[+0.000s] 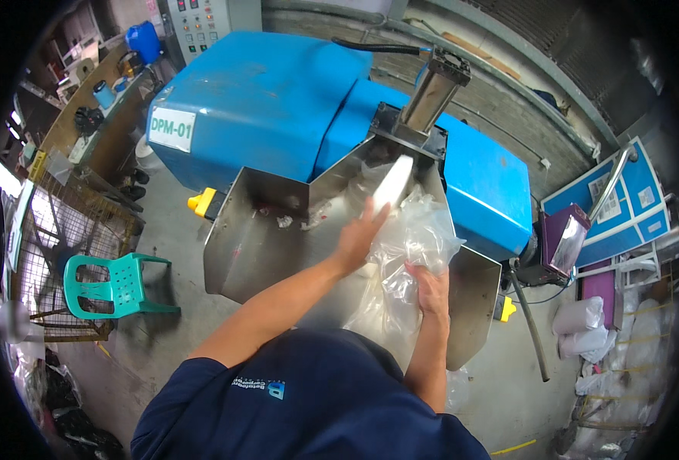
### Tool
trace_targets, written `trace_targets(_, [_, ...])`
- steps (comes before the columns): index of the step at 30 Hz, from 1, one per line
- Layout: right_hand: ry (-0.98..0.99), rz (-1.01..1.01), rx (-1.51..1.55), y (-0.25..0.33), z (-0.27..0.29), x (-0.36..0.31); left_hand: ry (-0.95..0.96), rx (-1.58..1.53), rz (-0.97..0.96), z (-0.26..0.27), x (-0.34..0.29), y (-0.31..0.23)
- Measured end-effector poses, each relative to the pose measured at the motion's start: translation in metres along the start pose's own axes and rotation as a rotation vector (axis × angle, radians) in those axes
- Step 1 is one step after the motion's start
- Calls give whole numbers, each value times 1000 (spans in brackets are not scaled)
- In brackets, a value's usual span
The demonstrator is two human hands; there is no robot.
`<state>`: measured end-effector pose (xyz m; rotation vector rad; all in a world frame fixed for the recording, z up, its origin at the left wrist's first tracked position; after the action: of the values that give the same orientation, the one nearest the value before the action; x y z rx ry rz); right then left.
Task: The person places white styrofoam blocks into a clear plastic bag positioned inside the hopper of a blue industrial machine. They repeatedly pick up blocks and push them into the bag, occasionally adjusting the bag's opening to fit the items.
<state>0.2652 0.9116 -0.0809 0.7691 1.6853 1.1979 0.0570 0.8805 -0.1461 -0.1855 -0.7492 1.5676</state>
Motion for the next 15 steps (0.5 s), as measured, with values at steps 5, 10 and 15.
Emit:
trace_targets(5, [-34,27,51,1,18,-21,65,118,51,60,-30,27])
trace_targets(10, [-127,-41,106,-13,61,-50,72,148,77,164,-61,-3])
trace_targets(15, [-140,-11,138,-24,61,-61,179,309,-56,106,-43,3])
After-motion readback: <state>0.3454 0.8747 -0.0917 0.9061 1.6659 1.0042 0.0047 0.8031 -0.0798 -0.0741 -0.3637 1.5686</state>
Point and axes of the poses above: each hand's wrist, its own x-axis towards the middle knuckle, its own z-axis out of the back of the hand, y = z × x, the point moved 4 cm from there along x, towards the middle knuckle, and after that the axes turned 12 degrees about -z, right-handed, at the moved point
